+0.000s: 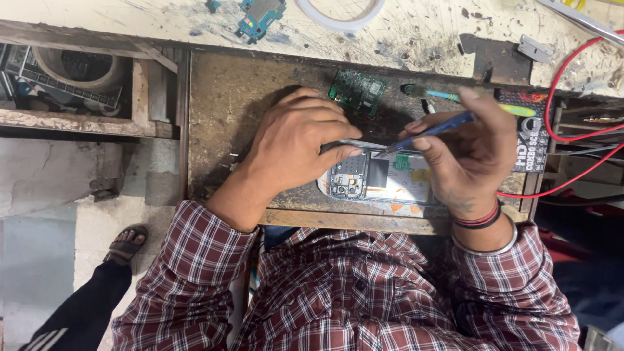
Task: The person reassembles a smartphone by connecting internal ribbon cables, placing the battery, and fitting the metal frame and back cover. They use a screwdriver to secure screws and a prying tool to align components.
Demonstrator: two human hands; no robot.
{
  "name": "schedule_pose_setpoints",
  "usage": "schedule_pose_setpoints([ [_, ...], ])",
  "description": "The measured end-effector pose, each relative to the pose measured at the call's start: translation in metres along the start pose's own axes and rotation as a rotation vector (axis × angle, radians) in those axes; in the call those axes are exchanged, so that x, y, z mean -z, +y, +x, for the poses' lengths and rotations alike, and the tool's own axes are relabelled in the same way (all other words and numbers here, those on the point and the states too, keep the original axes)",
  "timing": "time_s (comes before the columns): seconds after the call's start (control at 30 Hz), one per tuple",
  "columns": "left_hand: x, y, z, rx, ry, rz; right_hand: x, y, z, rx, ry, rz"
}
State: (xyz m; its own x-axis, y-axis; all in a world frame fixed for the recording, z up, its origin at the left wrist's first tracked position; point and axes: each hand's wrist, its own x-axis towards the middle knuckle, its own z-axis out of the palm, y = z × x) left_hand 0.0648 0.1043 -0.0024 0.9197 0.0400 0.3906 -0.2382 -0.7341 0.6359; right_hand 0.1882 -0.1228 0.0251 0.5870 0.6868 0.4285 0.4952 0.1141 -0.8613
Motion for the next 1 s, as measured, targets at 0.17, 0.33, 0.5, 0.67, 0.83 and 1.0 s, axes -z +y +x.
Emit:
schedule_pose_setpoints([
  [0.17, 0.004, 0.003, 0.001, -0.016, -0.018, 0.009, 0.001, 0.006, -0.007, 0.035, -0.025, -0.007],
  [0.33, 0.006, 0.004, 0.003, -0.021, -0.013, -0.001, 0.004, 0.007, -0.010, 0.032, -0.024, -0.013],
  [0.5, 0.000, -0.003, -0.004, -0.020, 0.002, -0.002, 0.003, 0.008, -0.012, 0.018, -0.004, -0.023],
  [0.67, -0.001, 0.001, -0.001, -0.126, 0.145, 0.056, 0.003, 0.011, -0.015, 0.046, 0.100, -0.037],
  [0.83, 0.015, 0.032, 0.020, -0.239, 0.323, 0.149, 0.019, 0.024, -0.012, 0.112, 0.462, -0.057],
  [1.0, 0.025, 0.031, 0.083, -0.306, 0.350, 0.383, 0.033, 0.040, -0.013, 0.100, 0.786, 0.007],
])
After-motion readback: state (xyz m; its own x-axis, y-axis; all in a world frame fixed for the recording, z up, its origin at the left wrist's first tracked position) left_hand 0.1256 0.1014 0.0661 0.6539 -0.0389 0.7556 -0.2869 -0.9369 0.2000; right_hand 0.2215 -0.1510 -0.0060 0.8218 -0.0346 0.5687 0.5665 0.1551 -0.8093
